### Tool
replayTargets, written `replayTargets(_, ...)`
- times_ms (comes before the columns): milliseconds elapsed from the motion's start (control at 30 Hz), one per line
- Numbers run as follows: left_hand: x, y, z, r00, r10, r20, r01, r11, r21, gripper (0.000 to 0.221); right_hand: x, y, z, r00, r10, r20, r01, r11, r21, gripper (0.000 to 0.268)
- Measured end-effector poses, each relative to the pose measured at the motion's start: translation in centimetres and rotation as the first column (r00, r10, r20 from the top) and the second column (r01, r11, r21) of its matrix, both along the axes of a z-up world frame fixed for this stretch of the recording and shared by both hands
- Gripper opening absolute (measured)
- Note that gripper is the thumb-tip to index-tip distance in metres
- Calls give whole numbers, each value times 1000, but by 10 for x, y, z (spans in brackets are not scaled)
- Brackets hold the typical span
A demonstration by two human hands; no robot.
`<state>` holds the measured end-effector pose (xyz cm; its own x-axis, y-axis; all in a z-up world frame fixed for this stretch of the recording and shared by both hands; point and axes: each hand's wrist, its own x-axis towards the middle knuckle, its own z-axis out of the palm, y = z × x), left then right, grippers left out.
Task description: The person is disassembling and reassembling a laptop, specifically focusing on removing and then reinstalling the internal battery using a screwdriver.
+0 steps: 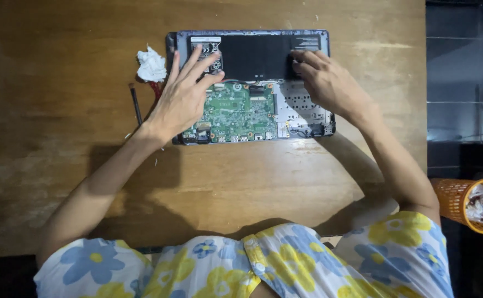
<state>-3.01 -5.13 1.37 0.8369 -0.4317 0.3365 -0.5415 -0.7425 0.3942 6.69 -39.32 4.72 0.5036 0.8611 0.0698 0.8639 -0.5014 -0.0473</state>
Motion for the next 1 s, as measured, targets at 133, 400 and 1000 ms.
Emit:
replayTargets(133,5,0,-3,1000,7,-10,-8,997,-78,41,-11,38,9,998,29,-50,-21,987,160,26)
replayTargets(400,1,-4,-9,998,66,8,-63,973,-224,10,-7,112,-29,972,234,-13,-206,877,434,20)
replayTargets(1000,2,-6,-26,998,68,15,-61,954,-294,4,2,121,-32,967,255,-30,-229,908,350,5)
